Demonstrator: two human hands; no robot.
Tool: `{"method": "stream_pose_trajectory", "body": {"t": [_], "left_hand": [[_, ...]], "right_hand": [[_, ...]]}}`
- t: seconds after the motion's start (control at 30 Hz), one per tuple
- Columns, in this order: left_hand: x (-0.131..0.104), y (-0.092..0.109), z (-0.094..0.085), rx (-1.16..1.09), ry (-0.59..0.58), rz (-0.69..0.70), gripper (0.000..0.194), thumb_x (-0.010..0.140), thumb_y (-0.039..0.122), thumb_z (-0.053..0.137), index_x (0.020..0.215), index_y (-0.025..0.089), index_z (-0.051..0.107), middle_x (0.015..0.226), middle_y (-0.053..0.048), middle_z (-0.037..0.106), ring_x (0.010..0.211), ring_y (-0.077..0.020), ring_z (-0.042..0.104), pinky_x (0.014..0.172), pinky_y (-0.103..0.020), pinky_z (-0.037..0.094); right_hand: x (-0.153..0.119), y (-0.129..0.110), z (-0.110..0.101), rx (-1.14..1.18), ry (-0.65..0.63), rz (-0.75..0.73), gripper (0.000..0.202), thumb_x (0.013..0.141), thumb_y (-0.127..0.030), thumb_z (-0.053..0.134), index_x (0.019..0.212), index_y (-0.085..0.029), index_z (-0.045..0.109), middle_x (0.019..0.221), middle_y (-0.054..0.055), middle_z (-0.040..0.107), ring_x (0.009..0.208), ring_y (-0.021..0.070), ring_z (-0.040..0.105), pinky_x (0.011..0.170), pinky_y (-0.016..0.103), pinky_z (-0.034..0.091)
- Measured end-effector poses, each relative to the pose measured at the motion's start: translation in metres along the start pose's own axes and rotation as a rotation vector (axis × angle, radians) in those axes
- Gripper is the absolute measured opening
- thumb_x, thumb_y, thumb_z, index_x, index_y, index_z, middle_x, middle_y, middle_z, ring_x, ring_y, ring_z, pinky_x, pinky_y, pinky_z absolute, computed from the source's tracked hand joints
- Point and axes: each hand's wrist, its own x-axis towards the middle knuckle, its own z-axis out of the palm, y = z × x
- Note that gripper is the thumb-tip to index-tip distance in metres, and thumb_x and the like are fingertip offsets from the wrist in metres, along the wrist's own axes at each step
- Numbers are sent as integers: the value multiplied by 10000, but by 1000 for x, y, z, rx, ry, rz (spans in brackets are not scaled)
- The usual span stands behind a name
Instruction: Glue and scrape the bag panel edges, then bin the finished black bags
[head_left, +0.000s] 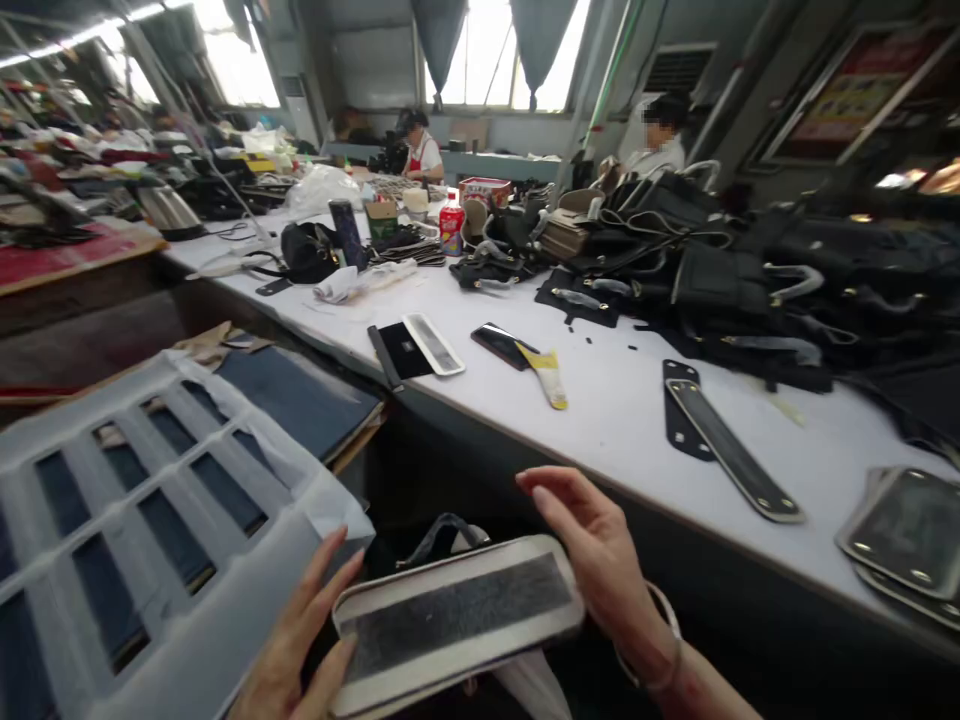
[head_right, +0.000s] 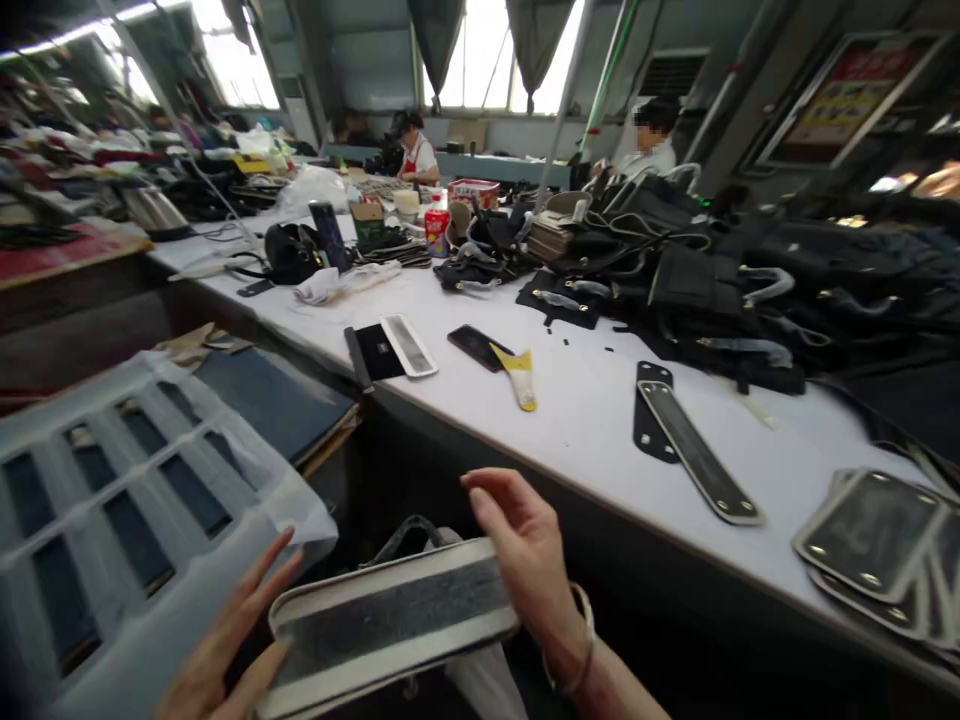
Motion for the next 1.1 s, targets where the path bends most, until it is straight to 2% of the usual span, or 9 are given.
{"method": "stream_pose_trajectory", "body": {"t": [0.03,0.1,0.2,0.3,0.43,0.53,0.67,0.9,1.1], "left_hand": [[10,7,1,58,17,135,552,877,209,512,1399,379,453,1565,19,302,1395,-275,353,1113,-422,351],[33,28,9,129,15,424,508,879,127,440,1322,351,550,1505,14,416,1341,-222,446,1089,-334,404],[65,65,37,187,-86,790,493,911,146,428,1388,255,492,1438,-29,505,1314,-193,479,1065,-266,419],[83,87,68,262,-267,915,586,942,331,501,1474,138,348,1463,-92,457,1362,-261,406,1113,-336,354],[83,83,88,270,-329,908,567,969,186,442,1506,151,262,1464,-67,445,1367,-206,393,1156,-290,259],[81,76,86,162,-452,833,583,973,176,434,1516,235,233,1471,-45,440,1370,-209,390,1146,-321,305],[84,76,82,82,-586,750,566,984,211,417,1512,297,235,1477,-43,440,1362,-242,404,1116,-382,365],[89,83,77,49,-696,621,568,981,238,433,1509,319,239,1483,-41,431,1348,-274,416,1101,-423,373],[99,103,70,165,-728,615,617,933,345,544,1496,300,295,1450,-38,479,1285,-265,507,1061,-338,432]], "right_hand": [[3,16,-16,29,147,62,354,813,-495,659,987,-186,663,1034,70,677,1014,217,589,947,340,421],[0,53,-34,68,191,267,430,717,-561,720,910,-180,676,933,56,678,944,223,591,873,336,446],[-17,97,-29,150,59,446,454,698,-601,709,694,-148,680,645,53,634,713,244,623,684,366,483],[-33,115,-6,357,-44,493,461,718,-636,657,632,-184,685,628,52,648,760,268,661,735,376,501],[-31,125,5,801,-179,641,495,795,-636,583,717,-164,708,761,89,706,856,251,677,842,354,497],[-24,132,1,950,-252,748,563,837,-623,539,826,-87,711,843,157,714,880,276,682,863,403,502],[-22,142,-1,1195,-277,804,551,789,-576,642,966,-56,692,957,189,712,948,325,673,885,466,497],[-29,154,-1,1370,-229,800,424,777,-489,715,930,-95,677,975,150,722,961,315,670,883,461,496],[-29,150,-4,1492,-233,776,369,808,-448,712,947,-108,677,915,76,734,870,186,678,900,304,478]]}}
